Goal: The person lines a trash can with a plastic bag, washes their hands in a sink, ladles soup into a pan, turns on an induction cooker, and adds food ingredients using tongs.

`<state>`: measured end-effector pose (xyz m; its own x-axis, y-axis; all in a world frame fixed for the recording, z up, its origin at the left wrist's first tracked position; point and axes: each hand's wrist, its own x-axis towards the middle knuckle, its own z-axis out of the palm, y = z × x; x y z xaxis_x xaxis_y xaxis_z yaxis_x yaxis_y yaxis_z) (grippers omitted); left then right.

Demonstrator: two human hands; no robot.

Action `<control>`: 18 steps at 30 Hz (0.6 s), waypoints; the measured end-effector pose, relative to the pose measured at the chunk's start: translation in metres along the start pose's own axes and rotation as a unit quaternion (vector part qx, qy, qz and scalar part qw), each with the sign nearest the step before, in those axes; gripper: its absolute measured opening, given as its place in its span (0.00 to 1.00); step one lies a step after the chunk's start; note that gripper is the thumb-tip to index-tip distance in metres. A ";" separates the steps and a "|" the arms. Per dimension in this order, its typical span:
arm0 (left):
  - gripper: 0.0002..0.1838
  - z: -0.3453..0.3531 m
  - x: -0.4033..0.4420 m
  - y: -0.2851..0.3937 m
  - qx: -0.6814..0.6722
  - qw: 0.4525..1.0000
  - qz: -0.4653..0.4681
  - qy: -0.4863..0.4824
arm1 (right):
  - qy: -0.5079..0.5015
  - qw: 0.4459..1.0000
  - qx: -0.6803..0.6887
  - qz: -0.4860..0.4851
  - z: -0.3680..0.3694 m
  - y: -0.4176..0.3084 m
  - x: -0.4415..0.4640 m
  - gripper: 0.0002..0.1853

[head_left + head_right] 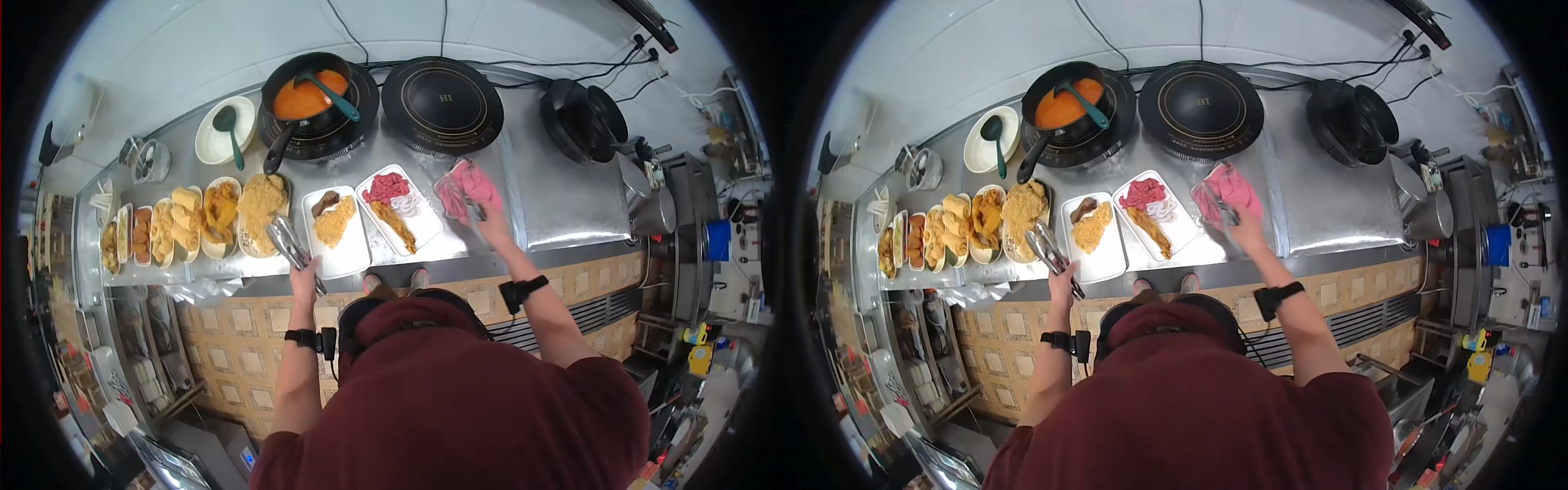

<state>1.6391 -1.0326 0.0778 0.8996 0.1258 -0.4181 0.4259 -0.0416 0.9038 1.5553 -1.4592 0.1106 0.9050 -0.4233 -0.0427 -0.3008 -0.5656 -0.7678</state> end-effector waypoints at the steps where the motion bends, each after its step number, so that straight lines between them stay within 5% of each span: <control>1: 0.13 -0.006 0.009 -0.009 0.026 0.999 0.001 -0.026 | -0.013 1.000 -0.012 0.005 -0.015 -0.006 -0.005 0.26; 6: 0.10 -0.026 0.007 -0.001 -0.024 0.999 -0.011 -0.043 | -0.114 0.983 -0.132 0.062 -0.050 -0.047 -0.030 0.26; 12: 0.07 -0.062 0.024 -0.030 0.047 0.996 0.011 -0.073 | -0.130 0.976 -0.162 -0.062 -0.007 -0.012 -0.030 0.22; 18: 0.08 -0.052 0.037 -0.020 0.097 0.992 -0.001 -0.078 | -0.155 0.982 -0.090 -0.056 -0.003 -0.069 -0.004 0.20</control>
<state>1.6593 -0.9755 0.0490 0.8960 -0.0273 -0.4432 0.4254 -0.2336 0.8743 1.5719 -1.4207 0.1660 0.9753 -0.1304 -0.1782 -0.2165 -0.7237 -0.6553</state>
